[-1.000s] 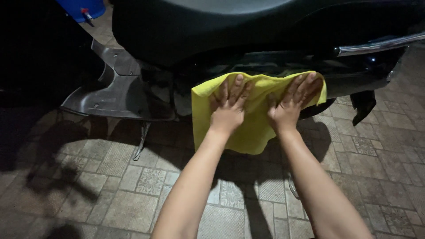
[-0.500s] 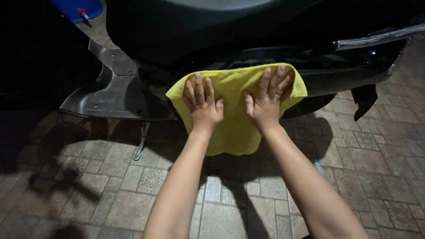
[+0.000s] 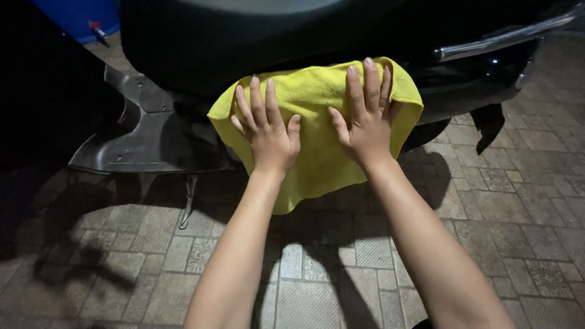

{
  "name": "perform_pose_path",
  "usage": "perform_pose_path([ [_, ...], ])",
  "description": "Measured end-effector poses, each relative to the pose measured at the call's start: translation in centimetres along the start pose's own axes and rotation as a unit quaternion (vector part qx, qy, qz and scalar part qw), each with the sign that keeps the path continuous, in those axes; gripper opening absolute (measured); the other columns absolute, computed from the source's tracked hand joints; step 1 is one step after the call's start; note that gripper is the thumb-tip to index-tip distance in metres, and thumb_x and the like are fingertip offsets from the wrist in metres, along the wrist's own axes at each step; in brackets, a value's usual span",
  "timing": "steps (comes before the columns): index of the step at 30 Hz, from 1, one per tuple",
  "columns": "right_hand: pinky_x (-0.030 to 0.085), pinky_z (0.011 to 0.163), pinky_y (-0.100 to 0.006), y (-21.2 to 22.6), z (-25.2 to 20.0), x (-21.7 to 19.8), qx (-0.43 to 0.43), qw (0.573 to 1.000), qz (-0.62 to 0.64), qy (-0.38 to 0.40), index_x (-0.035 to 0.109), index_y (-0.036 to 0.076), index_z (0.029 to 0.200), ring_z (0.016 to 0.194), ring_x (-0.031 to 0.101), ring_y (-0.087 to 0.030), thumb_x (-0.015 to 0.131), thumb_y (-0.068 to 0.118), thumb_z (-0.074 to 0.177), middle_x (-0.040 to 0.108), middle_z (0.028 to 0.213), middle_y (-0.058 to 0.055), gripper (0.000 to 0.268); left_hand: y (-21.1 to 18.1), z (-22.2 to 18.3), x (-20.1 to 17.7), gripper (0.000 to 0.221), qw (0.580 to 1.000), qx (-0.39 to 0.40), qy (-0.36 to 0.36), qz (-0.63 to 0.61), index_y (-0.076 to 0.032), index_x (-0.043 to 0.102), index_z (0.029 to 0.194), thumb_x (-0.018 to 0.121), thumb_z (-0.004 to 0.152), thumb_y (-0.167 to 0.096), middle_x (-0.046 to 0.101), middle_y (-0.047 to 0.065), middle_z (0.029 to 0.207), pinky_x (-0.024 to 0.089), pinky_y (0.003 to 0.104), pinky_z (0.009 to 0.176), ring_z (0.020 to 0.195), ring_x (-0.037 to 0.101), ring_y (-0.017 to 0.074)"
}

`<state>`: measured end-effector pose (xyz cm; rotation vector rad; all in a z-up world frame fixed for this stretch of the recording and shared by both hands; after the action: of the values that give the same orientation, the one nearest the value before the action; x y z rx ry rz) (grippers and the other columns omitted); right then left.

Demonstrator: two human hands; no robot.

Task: The person wipes the rear side panel of a black motorcycle using a yellow cloth. They rub the surface with both hands, then fold the cloth to a clean section and continue wiping the same area.

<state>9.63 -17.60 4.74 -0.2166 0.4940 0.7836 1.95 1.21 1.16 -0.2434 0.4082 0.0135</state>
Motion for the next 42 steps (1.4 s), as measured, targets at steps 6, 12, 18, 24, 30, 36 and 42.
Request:
perform_pose_path([
  [6, 0.023, 0.130, -0.061, -0.8, 0.2, -1.6, 0.024, 0.999, 0.016, 0.012, 0.028, 0.023, 0.167, 0.161, 0.010, -0.036, 0.056, 0.054, 0.111, 0.018, 0.173, -0.005, 0.070, -2.0, 1.5, -1.0, 0.076, 0.994, -0.025, 0.087, 0.053, -0.020, 0.024, 0.166, 0.047, 0.106, -0.060, 0.020, 0.012, 0.172, 0.020, 0.074, 0.120, 0.160, 0.010, 0.0420],
  [12, 0.029, 0.132, -0.062, -2.7, -0.1, -2.3, 0.005, 0.998, 0.057, -0.017, 0.024, 0.023, 0.166, 0.160, 0.011, -0.042, 0.056, 0.053, 0.113, 0.016, 0.172, -0.008, 0.068, -3.9, 2.0, -0.4, 0.069, 0.990, -0.010, 0.125, 0.059, -0.040, 0.031, 0.162, 0.064, 0.103, -0.052, 0.016, 0.015, 0.170, 0.018, 0.081, 0.115, 0.157, 0.007, 0.0467],
  [18, 0.031, 0.128, -0.063, -5.3, -1.0, -2.5, 0.006, 1.000, 0.014, -0.014, 0.027, 0.029, 0.167, 0.160, 0.015, -0.044, 0.057, 0.053, 0.113, 0.015, 0.174, -0.005, 0.066, -7.9, 2.4, -0.7, 0.086, 0.979, 0.055, 0.145, 0.132, -0.015, 0.025, 0.165, 0.075, 0.103, -0.047, 0.017, 0.010, 0.171, 0.008, 0.071, 0.124, 0.157, 0.009, 0.0380],
  [24, 0.007, 0.136, -0.061, -7.9, -3.0, -1.7, 0.035, 0.999, 0.015, -0.008, 0.010, 0.032, 0.171, 0.165, -0.004, -0.036, 0.049, 0.054, 0.118, 0.000, 0.177, -0.006, 0.069, -9.4, 0.9, 0.8, 0.081, 0.970, 0.105, 0.176, 0.128, -0.029, 0.022, 0.167, 0.073, 0.106, -0.044, 0.011, 0.014, 0.170, 0.010, 0.077, 0.120, 0.156, 0.008, 0.0443],
  [30, 0.008, 0.121, -0.066, -9.1, -5.2, 2.0, 0.061, 0.995, -0.068, -0.037, 0.020, 0.019, 0.171, 0.154, -0.005, -0.048, 0.041, 0.054, 0.110, 0.002, 0.172, -0.020, 0.074, -7.9, -1.9, 4.0, 0.080, 0.978, 0.148, 0.117, 0.088, -0.030, 0.019, 0.168, 0.055, 0.097, -0.025, 0.005, 0.010, 0.174, 0.009, 0.075, 0.118, 0.157, -0.006, 0.0423],
  [36, 0.009, 0.121, -0.067, -5.9, -5.6, 3.7, -0.003, 0.993, -0.085, -0.076, 0.023, -0.001, 0.165, 0.152, 0.005, -0.056, 0.039, 0.028, 0.101, 0.009, 0.170, -0.026, 0.072, -5.5, -4.2, 5.9, 0.079, 0.982, 0.135, -0.035, 0.125, -0.037, 0.031, 0.163, 0.061, 0.091, -0.044, 0.018, 0.005, 0.173, 0.024, 0.073, 0.116, 0.158, 0.007, 0.0401],
  [42, 0.013, 0.119, -0.071, -4.2, -5.9, 4.3, -0.014, 0.996, -0.050, -0.077, 0.026, -0.003, 0.163, 0.150, 0.011, -0.059, 0.066, 0.034, 0.090, 0.016, 0.168, -0.029, 0.091, -2.3, -5.2, 6.6, 0.094, 0.977, 0.137, -0.068, 0.147, -0.039, 0.033, 0.162, 0.067, 0.075, -0.050, 0.017, 0.009, 0.173, 0.024, 0.078, 0.112, 0.157, 0.006, 0.0462],
])
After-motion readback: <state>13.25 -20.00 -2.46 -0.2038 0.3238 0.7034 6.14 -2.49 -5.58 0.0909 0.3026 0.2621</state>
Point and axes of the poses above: each hand's wrist, its own z-axis towards the middle knuckle, its own x-axis out of the palm, y = z × x, the point moved 3 cm from there along z, towards the middle knuckle
